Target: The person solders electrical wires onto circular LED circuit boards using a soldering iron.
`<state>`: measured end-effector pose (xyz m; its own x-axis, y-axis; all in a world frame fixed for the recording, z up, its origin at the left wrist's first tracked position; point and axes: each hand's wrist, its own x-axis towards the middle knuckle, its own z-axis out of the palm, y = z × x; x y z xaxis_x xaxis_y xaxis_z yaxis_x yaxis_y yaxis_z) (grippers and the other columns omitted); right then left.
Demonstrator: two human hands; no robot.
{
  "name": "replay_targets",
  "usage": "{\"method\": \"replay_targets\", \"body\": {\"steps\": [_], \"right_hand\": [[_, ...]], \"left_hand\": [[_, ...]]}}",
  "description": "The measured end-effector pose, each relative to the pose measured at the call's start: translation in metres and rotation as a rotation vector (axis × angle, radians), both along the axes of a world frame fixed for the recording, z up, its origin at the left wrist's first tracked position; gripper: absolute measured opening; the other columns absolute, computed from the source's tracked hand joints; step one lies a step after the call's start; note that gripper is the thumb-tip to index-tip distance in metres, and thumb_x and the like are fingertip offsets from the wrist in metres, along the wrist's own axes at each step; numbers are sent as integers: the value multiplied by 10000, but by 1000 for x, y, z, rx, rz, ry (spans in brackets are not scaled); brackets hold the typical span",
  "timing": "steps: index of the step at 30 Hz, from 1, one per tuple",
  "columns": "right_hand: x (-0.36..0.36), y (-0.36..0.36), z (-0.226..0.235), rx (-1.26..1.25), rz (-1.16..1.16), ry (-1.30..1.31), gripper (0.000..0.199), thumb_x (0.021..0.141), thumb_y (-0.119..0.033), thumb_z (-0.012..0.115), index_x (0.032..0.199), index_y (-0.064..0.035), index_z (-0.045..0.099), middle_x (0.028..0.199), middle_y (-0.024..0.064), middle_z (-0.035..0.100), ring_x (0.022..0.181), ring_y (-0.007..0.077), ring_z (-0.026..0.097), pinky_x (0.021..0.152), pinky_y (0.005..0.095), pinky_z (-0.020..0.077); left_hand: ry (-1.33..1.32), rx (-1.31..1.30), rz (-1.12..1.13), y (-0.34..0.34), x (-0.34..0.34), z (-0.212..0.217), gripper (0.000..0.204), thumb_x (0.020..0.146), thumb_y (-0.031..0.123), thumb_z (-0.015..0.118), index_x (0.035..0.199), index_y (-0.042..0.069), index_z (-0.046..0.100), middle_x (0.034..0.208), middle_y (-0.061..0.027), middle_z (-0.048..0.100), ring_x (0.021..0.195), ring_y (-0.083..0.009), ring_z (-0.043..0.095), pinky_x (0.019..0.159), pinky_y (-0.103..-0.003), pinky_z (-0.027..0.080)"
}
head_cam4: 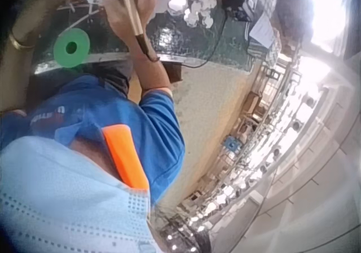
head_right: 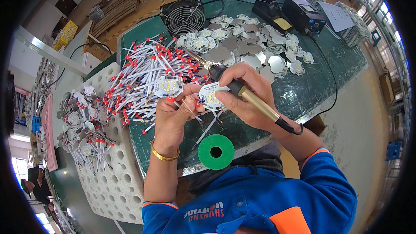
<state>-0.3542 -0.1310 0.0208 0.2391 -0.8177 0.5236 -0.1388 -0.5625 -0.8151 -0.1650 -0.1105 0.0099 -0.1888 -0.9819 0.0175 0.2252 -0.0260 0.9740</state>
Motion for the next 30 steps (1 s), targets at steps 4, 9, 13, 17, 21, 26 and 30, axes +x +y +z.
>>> {"method": "replay_targets", "body": {"steps": [4,9,13,17,21,26,30], "right_hand": [[4,5,-4,143,70,-84,225,773,-98,678,903,-46,502,855,35,514,765,81,497,675,233,419],[11,5,-20,198,108,-318,230,795,-68,652,942,-37,477,856,22,509,768,47,480,665,211,418],[18,11,-14,265,-4,-360,239,785,-34,655,941,-33,474,823,18,511,712,39,477,622,200,417],[5,1,-9,-127,-207,68,185,815,-138,640,916,-49,513,756,29,534,640,73,500,571,222,412],[-23,-1,-15,69,-141,24,181,849,-193,614,959,-74,533,721,28,542,645,94,540,580,242,425],[-67,-1,-39,-250,-216,583,249,754,-177,661,917,-88,495,768,96,584,680,289,585,604,358,457],[-76,13,-41,-205,-261,779,291,746,-210,664,940,-92,483,777,93,557,746,297,552,668,395,432]], "left_hand": [[136,14,-21,1,-5,-9,304,874,257,586,1039,3,610,759,-6,622,631,-28,513,552,-167,402],[227,91,-46,3,-16,-16,320,902,280,545,1053,0,584,719,-5,595,597,-26,483,544,-169,396],[141,132,-40,2,-21,-19,312,932,338,472,947,44,575,636,22,505,545,-40,408,494,-192,334],[425,189,-176,-7,-7,-21,328,940,359,441,720,115,453,574,34,387,501,-60,316,459,-213,257],[645,133,-137,-10,5,-19,307,930,318,478,858,31,559,603,31,415,506,-62,332,455,-207,271],[9,136,-173,-7,-7,-12,269,840,191,615,1041,12,606,659,28,520,507,-43,387,456,-176,287],[-442,-31,-107,-6,-12,-25,257,796,120,645,1025,3,629,714,8,584,566,-61,476,501,-209,383]]}}
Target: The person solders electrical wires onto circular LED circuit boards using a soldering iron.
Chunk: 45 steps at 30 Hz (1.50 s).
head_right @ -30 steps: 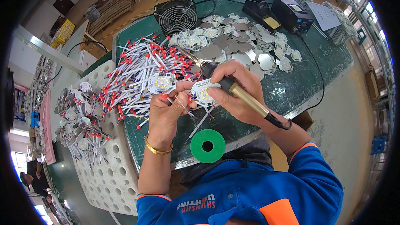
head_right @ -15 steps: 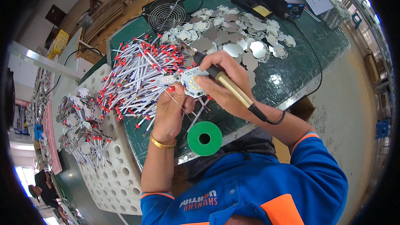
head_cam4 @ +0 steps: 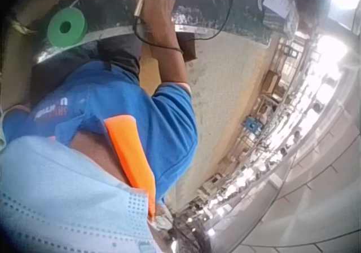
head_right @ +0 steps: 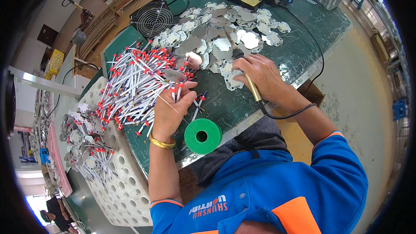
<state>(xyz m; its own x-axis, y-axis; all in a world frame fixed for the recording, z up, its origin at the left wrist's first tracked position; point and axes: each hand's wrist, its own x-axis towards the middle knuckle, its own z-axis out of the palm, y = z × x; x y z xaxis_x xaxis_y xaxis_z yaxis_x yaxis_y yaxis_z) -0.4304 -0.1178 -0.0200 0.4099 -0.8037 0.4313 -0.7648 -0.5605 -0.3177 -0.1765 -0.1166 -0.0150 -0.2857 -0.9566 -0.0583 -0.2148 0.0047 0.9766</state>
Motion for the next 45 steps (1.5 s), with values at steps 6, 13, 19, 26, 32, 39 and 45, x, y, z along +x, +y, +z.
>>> {"method": "replay_targets", "body": {"steps": [6,13,19,26,32,39,45], "right_hand": [[2,5,0,26,-5,-2,335,705,-217,684,937,-85,483,781,112,526,796,299,525,714,399,421],[5,11,-2,-74,31,66,348,687,-210,698,933,-93,482,762,97,510,761,286,520,694,395,419],[10,16,-2,-63,86,62,352,679,-195,707,925,-87,478,724,89,498,727,287,516,659,395,427],[6,7,-9,-192,45,57,324,680,-93,671,943,-94,482,714,125,543,683,327,555,637,445,455],[26,-21,13,-434,139,-143,300,652,14,620,917,-80,517,671,79,530,604,269,498,518,346,353],[66,-25,38,-283,361,-326,246,714,25,657,845,-79,475,759,125,645,581,222,573,524,281,417],[89,-37,38,-130,460,-580,386,727,-135,741,958,-65,439,886,101,632,825,204,649,680,289,494]], "left_hand": [[-526,-336,-14,2,-12,-9,260,652,112,738,874,22,637,685,-78,597,574,-153,551,561,-282,446],[-590,-300,-16,1,-9,-9,257,653,152,719,856,28,623,772,-115,606,669,-256,594,619,-355,460],[-161,-251,83,-5,5,-5,168,800,129,655,875,-20,628,790,-49,642,626,-93,540,598,-238,447],[335,105,105,-8,8,9,180,896,158,541,1019,27,554,783,-35,635,538,-23,419,479,-172,325],[681,220,140,-9,20,8,140,880,158,572,1003,91,564,755,-11,630,524,6,424,432,-139,254],[781,242,189,-5,21,16,210,881,181,577,1045,50,566,814,-35,642,718,-77,587,595,-187,441],[801,236,140,-5,21,10,194,916,188,517,1061,63,550,810,-30,624,700,-79,574,585,-201,429]]}}
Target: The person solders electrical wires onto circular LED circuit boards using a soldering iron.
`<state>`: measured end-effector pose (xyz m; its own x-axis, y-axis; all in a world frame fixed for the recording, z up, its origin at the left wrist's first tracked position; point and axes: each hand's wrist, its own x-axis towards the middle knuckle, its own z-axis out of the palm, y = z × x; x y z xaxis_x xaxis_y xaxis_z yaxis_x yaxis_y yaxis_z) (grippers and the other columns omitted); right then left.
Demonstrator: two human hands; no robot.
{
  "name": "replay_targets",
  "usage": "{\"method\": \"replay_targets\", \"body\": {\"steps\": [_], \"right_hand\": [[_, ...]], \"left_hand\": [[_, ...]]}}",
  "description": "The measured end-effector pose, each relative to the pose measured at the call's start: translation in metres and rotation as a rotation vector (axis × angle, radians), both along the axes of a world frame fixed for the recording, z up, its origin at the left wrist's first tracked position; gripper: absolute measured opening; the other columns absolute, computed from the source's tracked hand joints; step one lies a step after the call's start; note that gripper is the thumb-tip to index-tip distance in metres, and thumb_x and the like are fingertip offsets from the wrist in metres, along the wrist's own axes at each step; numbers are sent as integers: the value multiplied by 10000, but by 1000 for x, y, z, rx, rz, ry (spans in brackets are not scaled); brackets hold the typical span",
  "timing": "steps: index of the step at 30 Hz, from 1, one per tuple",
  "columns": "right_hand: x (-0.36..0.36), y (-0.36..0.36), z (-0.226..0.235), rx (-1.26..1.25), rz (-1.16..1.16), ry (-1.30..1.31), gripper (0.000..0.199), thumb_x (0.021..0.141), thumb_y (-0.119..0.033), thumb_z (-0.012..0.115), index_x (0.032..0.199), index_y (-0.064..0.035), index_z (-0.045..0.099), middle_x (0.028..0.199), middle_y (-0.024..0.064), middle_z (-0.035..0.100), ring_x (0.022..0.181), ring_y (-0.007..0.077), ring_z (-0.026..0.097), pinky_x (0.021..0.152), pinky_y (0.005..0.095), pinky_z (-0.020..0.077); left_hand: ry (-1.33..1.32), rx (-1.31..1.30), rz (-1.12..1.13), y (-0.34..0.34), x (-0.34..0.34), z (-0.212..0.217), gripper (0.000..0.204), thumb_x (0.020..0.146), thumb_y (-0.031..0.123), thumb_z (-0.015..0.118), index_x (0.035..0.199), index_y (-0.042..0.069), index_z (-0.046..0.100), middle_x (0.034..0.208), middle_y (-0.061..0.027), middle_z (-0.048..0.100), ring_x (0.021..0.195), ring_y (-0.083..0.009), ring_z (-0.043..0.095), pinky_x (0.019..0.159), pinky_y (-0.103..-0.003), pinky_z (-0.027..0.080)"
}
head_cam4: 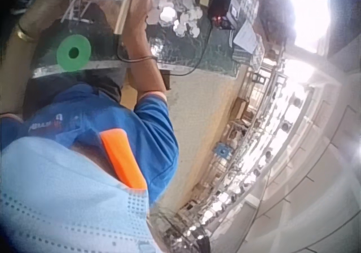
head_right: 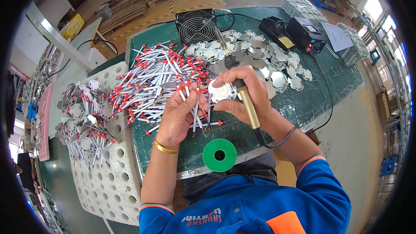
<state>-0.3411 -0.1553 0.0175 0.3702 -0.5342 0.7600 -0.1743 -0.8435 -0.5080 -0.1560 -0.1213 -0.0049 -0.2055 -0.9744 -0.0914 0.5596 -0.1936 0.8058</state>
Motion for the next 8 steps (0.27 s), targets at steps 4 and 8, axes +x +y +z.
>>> {"method": "replay_targets", "body": {"steps": [4,8], "right_hand": [[4,-8,-19,187,-5,-175,364,762,-29,681,992,-60,401,1030,153,601,898,195,620,726,273,467],[4,-6,-25,238,-77,-186,370,787,-15,650,1027,-81,376,1098,181,585,985,223,584,789,290,440]], "left_hand": [[-2,38,-13,-3,-2,-3,195,906,196,533,1041,61,565,777,-19,616,585,-59,506,506,-189,372],[-57,48,-130,-6,3,-3,247,886,205,563,1069,39,564,798,-27,626,594,-49,492,488,-181,344]]}}
